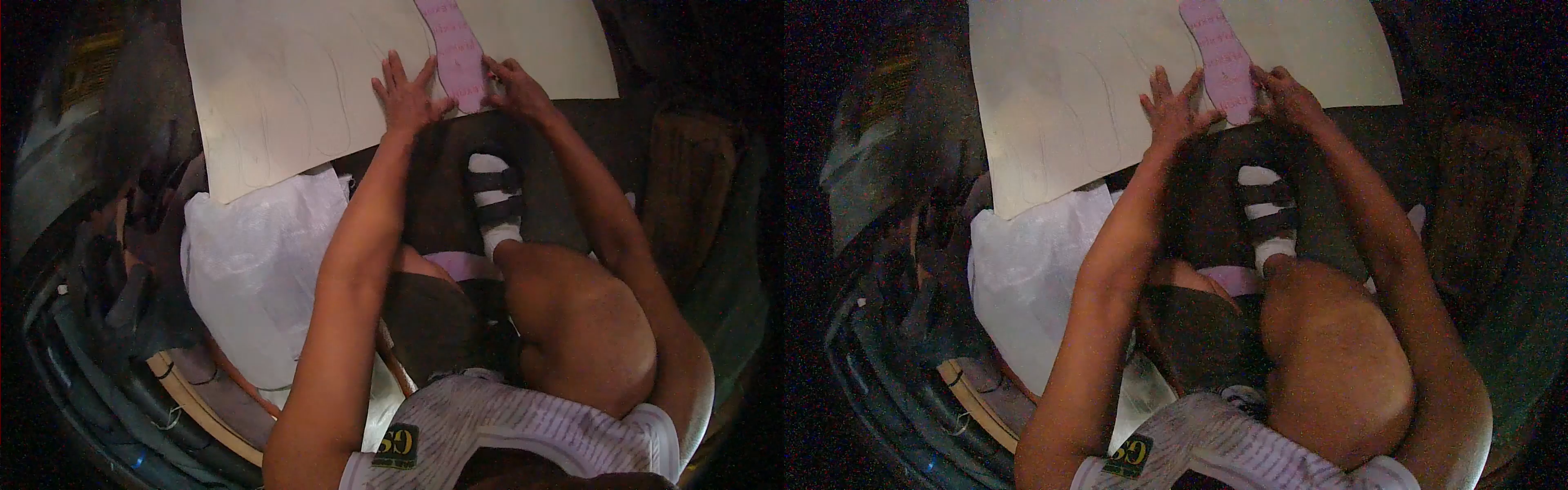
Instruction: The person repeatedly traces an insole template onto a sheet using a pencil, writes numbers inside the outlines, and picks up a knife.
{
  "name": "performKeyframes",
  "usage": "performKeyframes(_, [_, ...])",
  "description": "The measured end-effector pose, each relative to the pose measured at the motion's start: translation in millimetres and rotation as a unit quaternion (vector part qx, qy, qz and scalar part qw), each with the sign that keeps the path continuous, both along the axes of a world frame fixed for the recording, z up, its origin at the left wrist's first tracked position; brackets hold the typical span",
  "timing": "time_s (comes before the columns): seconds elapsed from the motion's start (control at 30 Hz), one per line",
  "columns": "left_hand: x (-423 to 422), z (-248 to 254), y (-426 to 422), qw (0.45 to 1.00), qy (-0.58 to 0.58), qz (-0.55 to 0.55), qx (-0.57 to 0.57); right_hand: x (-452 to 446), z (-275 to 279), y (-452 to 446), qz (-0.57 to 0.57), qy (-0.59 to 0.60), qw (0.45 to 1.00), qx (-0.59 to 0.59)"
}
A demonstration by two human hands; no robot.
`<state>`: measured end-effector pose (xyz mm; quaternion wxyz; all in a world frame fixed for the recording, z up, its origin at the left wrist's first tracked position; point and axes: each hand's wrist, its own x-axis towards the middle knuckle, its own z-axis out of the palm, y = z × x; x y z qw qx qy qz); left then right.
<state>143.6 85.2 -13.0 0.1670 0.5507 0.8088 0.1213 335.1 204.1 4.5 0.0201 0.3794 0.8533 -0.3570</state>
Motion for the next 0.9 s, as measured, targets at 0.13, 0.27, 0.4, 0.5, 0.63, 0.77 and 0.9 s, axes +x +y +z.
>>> performKeyframes(0.13, [0.6, -2.6, -3.1, 1.0, -0.018, -0.004, 0.024, -0.1, -1.4, -1.1, 0.002, -0.019, 1.0, 0.001])
performKeyframes(0.27, [0.4, -0.5, -1.4, 1.0, -0.016, -0.001, 0.014, -0.8, 2.2, 0.0, 0.016, -0.006, 1.0, 0.005])
performKeyframes(0.4, [0.0, -2.5, -1.3, 1.0, -0.023, 0.0, 0.012, -0.5, 3.8, -0.9, 0.019, -0.003, 1.0, 0.006])
performKeyframes(0.5, [0.4, -1.7, -1.2, 1.0, -0.021, 0.0, 0.009, -0.1, 5.2, -1.2, 0.021, 0.006, 1.0, 0.01])
performKeyframes(0.63, [-0.9, -0.1, -0.8, 1.0, -0.022, -0.004, 0.009, -0.4, 4.9, -0.7, 0.03, 0.006, 0.999, 0.018])
performKeyframes(0.77, [-1.4, -1.8, -2.1, 0.999, -0.032, -0.002, 0.023, 0.8, 2.4, -0.9, 0.045, 0.004, 0.998, 0.039])
performKeyframes(0.9, [-0.3, 0.1, -0.7, 0.999, -0.026, -0.003, 0.02, 1.4, 0.3, 0.5, 0.045, 0.029, 0.998, 0.044])
